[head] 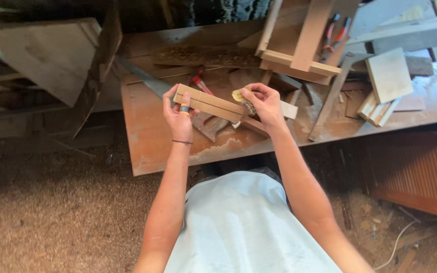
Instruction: The person assembles small wooden boxes by fitting pieces together, using a hammer to tap joints, and sanding edges with sandpaper. They handle multiple wooden components and tools on a cluttered workbench.
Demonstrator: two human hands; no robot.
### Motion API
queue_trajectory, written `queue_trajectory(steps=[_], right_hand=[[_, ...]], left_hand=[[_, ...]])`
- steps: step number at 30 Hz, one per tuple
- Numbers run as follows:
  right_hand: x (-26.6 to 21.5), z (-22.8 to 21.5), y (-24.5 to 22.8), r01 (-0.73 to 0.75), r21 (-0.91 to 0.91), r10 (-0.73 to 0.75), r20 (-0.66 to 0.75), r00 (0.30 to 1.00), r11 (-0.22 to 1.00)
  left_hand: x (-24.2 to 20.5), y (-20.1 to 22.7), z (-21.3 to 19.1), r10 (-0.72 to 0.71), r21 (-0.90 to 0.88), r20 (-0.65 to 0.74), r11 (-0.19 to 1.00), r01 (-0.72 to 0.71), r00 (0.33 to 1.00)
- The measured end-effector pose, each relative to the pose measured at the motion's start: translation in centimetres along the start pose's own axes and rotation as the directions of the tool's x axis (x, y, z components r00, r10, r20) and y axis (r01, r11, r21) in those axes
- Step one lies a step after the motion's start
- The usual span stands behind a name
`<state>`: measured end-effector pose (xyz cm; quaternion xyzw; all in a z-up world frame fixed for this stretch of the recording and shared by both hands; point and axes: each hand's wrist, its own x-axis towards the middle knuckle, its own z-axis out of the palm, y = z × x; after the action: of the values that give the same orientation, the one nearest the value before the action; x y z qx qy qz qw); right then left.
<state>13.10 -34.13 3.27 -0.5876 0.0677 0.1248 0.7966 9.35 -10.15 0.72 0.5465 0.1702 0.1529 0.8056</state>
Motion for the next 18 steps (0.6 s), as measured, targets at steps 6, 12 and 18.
queue_trajectory(steps=[6, 12, 18], right_hand=[[-1.5, -9.8, 1.7, 0.059, -0.049, -0.068, -0.206, 0.976, 0.997], [-1.7, -16.8, 2.4, -0.074, 0.113, 0.107, -0.319, 0.942, 0.991], [-0.4, -20.5, 3.3, -0.004, 0.311, 0.134, -0.398, 0.907, 0.95]], left_hand=[[0.1, -7.7, 5.1, -0.241, -0.236, 0.045, 0.94, 0.245, 0.969], [1.2, -13.4, 11.2, -0.311, -0.119, 0.117, 0.939, 0.324, 0.943], [2.2, -15.1, 15.9, -0.292, 0.069, 0.229, 0.956, 0.284, 0.929]])
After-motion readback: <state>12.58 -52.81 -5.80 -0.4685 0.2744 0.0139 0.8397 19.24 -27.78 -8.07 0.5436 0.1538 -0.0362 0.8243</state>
